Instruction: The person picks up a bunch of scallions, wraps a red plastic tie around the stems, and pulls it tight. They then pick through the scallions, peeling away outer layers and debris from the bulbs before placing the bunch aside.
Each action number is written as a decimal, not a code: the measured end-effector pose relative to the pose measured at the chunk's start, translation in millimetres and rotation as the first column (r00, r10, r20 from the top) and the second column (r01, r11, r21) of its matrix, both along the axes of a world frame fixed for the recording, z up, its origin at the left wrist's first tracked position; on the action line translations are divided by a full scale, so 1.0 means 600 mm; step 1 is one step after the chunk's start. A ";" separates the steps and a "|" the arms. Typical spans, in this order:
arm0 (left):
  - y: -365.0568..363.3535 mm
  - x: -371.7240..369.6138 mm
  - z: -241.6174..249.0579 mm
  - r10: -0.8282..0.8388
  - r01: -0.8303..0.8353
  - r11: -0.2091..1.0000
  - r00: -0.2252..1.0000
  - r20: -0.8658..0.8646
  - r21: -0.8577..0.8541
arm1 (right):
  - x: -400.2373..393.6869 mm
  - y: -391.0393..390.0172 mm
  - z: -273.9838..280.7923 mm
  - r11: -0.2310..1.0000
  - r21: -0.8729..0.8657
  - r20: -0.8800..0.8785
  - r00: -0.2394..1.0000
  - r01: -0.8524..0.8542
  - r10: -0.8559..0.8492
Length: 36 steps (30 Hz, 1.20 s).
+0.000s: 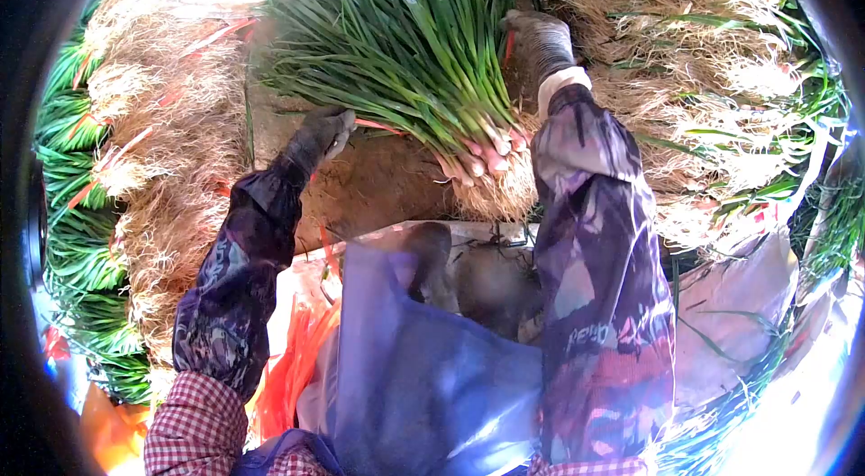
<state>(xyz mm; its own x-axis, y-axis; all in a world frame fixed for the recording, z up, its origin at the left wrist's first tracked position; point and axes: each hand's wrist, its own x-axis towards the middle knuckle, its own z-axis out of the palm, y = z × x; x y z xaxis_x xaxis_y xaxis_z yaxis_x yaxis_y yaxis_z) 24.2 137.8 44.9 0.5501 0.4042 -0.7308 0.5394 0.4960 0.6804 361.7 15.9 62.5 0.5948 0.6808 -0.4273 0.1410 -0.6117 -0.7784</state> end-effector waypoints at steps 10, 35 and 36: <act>-0.023 -0.066 -0.077 0.339 -0.344 0.939 0.929 -0.147 -0.014 | 0.031 -0.008 -0.030 0.923 0.175 -0.473 0.851 0.343 -0.227; -0.097 0.135 0.153 -0.363 0.225 0.653 0.931 0.039 0.723 | -0.275 -0.059 0.048 0.983 -0.091 0.330 0.926 -0.160 0.182; -0.096 0.126 0.146 -0.303 0.096 0.615 0.945 0.123 0.782 | -0.264 -0.056 0.037 0.995 0.043 0.254 0.964 -0.090 0.077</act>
<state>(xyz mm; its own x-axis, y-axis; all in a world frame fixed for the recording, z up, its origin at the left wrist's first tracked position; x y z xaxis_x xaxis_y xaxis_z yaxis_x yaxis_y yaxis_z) 100.1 80.2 132.6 0.7872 0.6135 -0.0620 0.3441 -0.3535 0.8699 203.5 -17.5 84.5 0.6188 0.7503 -0.2325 0.3857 -0.5481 -0.7422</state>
